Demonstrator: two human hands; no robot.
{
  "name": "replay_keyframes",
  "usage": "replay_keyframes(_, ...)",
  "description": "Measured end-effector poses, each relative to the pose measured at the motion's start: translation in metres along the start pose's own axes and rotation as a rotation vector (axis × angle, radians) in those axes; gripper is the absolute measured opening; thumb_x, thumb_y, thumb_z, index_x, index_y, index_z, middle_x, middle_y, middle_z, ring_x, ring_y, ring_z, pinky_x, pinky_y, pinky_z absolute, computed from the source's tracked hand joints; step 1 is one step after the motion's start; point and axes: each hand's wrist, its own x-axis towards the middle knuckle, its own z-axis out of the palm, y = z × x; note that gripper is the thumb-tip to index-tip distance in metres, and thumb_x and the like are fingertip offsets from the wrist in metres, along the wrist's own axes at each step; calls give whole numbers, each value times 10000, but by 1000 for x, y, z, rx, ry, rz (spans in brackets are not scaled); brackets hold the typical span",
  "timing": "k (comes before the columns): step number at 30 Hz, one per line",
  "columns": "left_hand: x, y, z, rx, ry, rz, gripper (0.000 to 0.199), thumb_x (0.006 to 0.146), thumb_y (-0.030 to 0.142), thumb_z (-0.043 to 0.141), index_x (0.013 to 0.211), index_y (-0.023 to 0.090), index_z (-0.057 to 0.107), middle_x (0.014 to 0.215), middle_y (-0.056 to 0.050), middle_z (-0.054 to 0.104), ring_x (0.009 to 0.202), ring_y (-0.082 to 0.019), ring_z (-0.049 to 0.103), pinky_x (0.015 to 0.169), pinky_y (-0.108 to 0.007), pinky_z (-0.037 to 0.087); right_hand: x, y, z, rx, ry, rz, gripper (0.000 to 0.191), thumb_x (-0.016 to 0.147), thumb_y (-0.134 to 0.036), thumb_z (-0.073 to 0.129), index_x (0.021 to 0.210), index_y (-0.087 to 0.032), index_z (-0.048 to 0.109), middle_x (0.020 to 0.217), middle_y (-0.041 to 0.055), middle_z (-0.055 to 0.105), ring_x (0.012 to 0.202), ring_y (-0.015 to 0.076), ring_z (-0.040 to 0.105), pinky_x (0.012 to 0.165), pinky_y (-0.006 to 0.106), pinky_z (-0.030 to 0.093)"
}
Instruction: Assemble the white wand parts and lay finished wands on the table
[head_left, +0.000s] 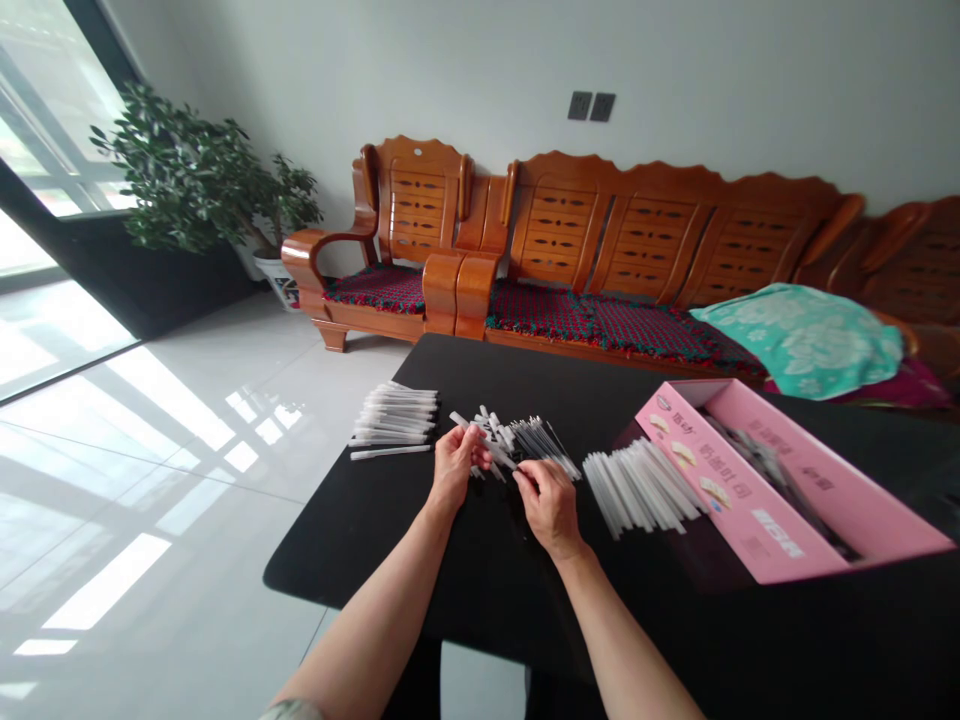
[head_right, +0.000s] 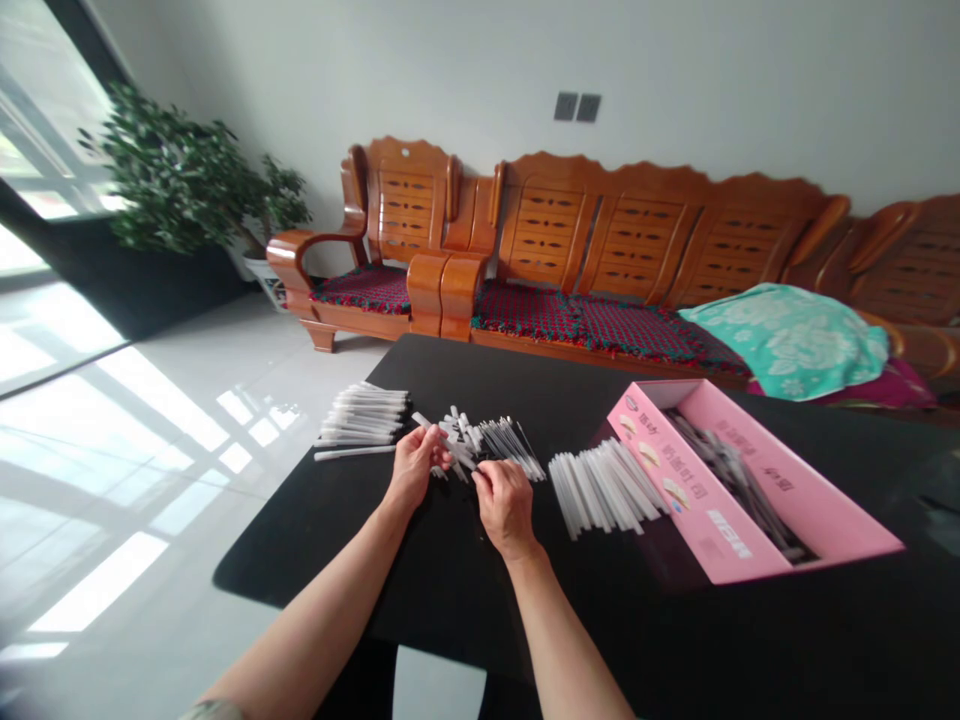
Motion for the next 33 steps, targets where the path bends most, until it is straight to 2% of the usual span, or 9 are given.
replay_keyframes(6,2,-2,-2,-5,4,12,454,752,571,723,791,130,621,512,2,608,432,-111,560,443,-208,448,-1,1,0,31,-8,54,85,932,-268,595,926,-190,627,756,35,643,719,188,583,718,327,470)
replay_keyframes(11,2,-2,-2,-5,3,3,467,737,584,730,783,132,618,512,5,603,430,-117,565,438,-212,445,0,1,0,11,-33,8,160,972,-219,505,879,-181,629,791,56,664,775,199,593,746,329,455)
replay_keyframes(16,1,-1,-1,7,10,5,477,737,589,727,787,127,618,515,-1,613,426,-114,562,442,-211,444,0,1,0,27,-40,72,141,949,-290,569,922,-171,640,772,45,655,735,185,588,731,310,457)
replay_keyframes(21,2,-1,-2,1,18,11,473,736,581,730,794,124,622,514,-5,617,428,-114,563,442,-206,442,0,1,-1,15,-38,21,179,968,-228,496,875,-180,642,797,58,673,777,192,602,754,314,451)
replay_keyframes(28,8,-2,-9,-65,157,59,483,702,581,754,791,122,633,510,14,588,449,-111,566,448,-204,452,-3,7,-4,-58,11,81,159,935,-243,552,827,-176,646,735,39,653,704,171,580,719,291,421)
replay_keyframes(33,9,-1,-10,-82,186,67,478,698,571,761,787,119,636,521,12,588,467,-113,578,453,-201,459,-5,7,-3,-139,-26,59,160,912,-234,589,779,-181,662,677,16,643,651,157,563,694,283,379)
